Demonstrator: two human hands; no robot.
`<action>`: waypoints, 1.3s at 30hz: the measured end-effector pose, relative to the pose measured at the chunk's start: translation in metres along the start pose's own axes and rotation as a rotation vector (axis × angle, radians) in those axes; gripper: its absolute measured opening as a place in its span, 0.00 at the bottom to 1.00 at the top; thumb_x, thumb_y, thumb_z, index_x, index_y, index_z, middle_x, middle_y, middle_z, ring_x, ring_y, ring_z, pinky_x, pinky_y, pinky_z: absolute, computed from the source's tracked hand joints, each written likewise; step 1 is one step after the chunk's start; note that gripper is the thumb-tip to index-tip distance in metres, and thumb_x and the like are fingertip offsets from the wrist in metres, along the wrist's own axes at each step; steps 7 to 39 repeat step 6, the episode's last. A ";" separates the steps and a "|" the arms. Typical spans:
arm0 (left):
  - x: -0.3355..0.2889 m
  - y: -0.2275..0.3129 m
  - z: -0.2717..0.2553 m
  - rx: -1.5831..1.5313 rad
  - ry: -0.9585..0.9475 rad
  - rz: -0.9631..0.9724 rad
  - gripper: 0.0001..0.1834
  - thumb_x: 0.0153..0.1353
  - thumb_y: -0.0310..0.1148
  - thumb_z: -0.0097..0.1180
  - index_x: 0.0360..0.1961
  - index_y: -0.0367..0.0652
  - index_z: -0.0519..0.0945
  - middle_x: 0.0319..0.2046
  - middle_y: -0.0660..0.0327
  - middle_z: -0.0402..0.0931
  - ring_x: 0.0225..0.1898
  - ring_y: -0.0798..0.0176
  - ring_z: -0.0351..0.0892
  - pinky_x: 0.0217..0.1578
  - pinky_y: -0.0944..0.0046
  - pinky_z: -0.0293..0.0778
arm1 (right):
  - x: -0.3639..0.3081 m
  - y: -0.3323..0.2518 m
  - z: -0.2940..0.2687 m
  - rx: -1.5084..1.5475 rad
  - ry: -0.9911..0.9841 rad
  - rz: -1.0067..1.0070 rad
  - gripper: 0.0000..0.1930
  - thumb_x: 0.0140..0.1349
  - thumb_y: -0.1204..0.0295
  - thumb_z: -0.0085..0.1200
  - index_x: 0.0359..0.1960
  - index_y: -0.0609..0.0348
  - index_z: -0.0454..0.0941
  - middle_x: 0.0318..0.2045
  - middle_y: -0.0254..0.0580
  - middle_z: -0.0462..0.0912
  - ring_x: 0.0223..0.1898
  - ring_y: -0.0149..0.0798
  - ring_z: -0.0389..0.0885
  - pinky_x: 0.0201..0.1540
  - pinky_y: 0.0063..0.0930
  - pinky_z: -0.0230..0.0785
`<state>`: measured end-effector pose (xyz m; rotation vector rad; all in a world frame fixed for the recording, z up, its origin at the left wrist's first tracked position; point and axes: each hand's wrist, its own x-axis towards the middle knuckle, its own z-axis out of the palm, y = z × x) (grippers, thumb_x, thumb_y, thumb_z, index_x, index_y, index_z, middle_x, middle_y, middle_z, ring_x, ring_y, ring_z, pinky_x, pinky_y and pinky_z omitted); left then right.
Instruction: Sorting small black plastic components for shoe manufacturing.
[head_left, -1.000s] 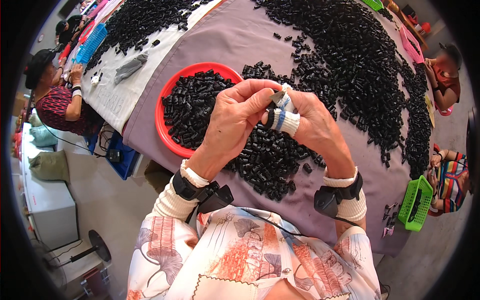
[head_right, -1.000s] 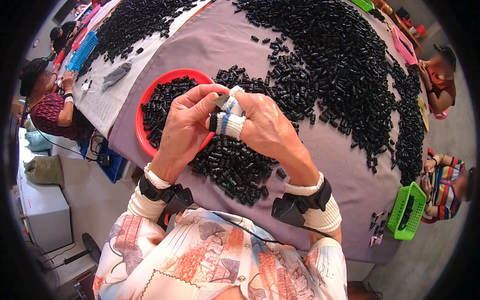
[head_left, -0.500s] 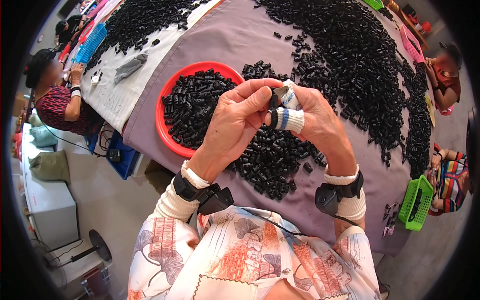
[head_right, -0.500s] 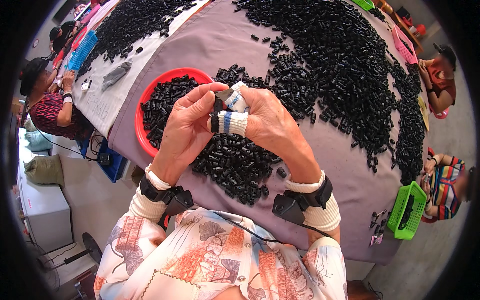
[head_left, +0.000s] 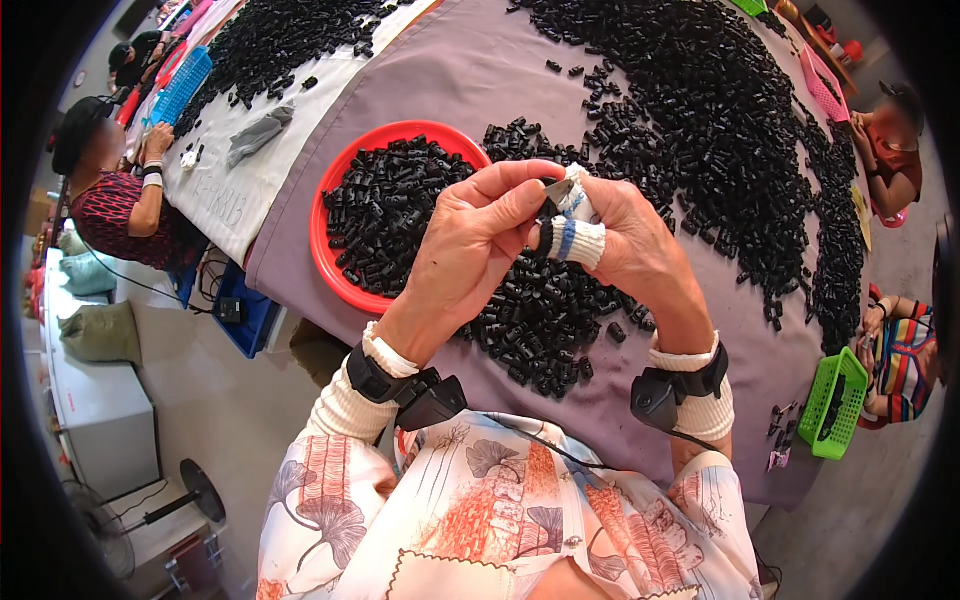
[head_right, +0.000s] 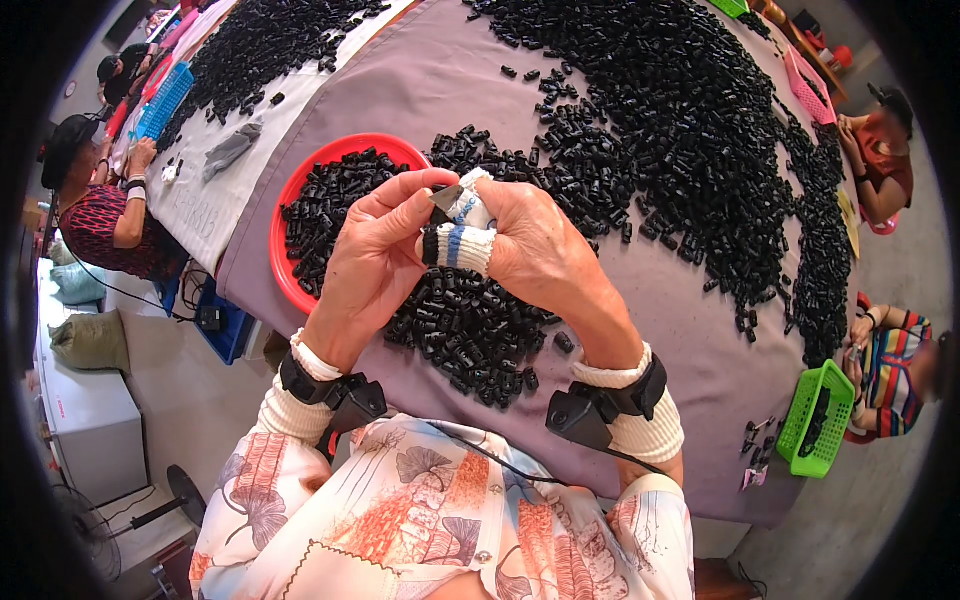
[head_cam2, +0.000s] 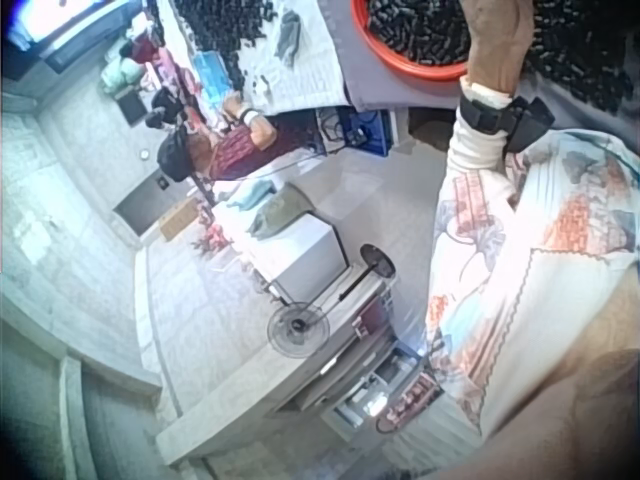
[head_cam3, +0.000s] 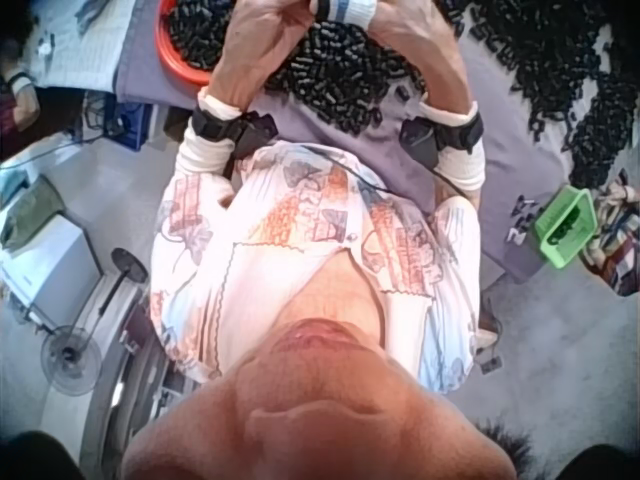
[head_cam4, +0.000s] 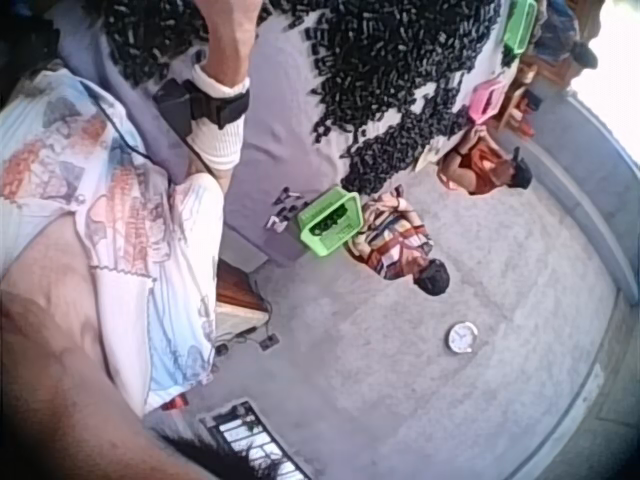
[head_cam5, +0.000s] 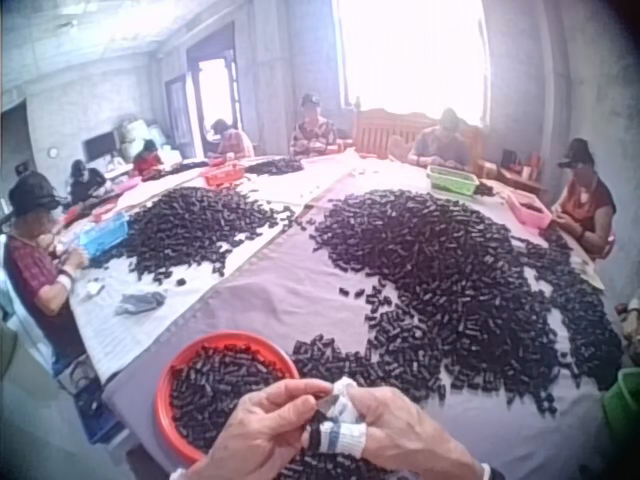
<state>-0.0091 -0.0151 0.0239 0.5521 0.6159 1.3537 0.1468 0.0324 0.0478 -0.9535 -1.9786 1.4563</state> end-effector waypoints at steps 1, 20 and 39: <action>0.000 0.000 0.000 0.001 0.001 0.001 0.11 0.62 0.27 0.51 0.44 0.34 0.76 0.33 0.62 0.77 0.28 0.76 0.74 0.30 0.78 0.73 | 0.000 -0.003 0.000 -0.030 -0.008 0.015 0.19 0.48 0.57 0.62 0.24 0.61 0.72 0.15 0.31 0.68 0.17 0.25 0.65 0.19 0.22 0.57; 0.002 0.001 0.002 -0.029 0.004 0.010 0.11 0.61 0.27 0.51 0.44 0.34 0.76 0.33 0.62 0.78 0.27 0.76 0.74 0.30 0.79 0.73 | 0.000 -0.005 -0.001 -0.055 0.010 0.010 0.21 0.48 0.56 0.61 0.23 0.64 0.70 0.17 0.38 0.69 0.20 0.32 0.66 0.25 0.28 0.61; 0.002 0.001 0.002 -0.029 0.004 0.010 0.11 0.61 0.27 0.51 0.44 0.34 0.76 0.33 0.62 0.78 0.27 0.76 0.74 0.30 0.79 0.73 | 0.000 -0.005 -0.001 -0.055 0.010 0.010 0.21 0.48 0.56 0.61 0.23 0.64 0.70 0.17 0.38 0.69 0.20 0.32 0.66 0.25 0.28 0.61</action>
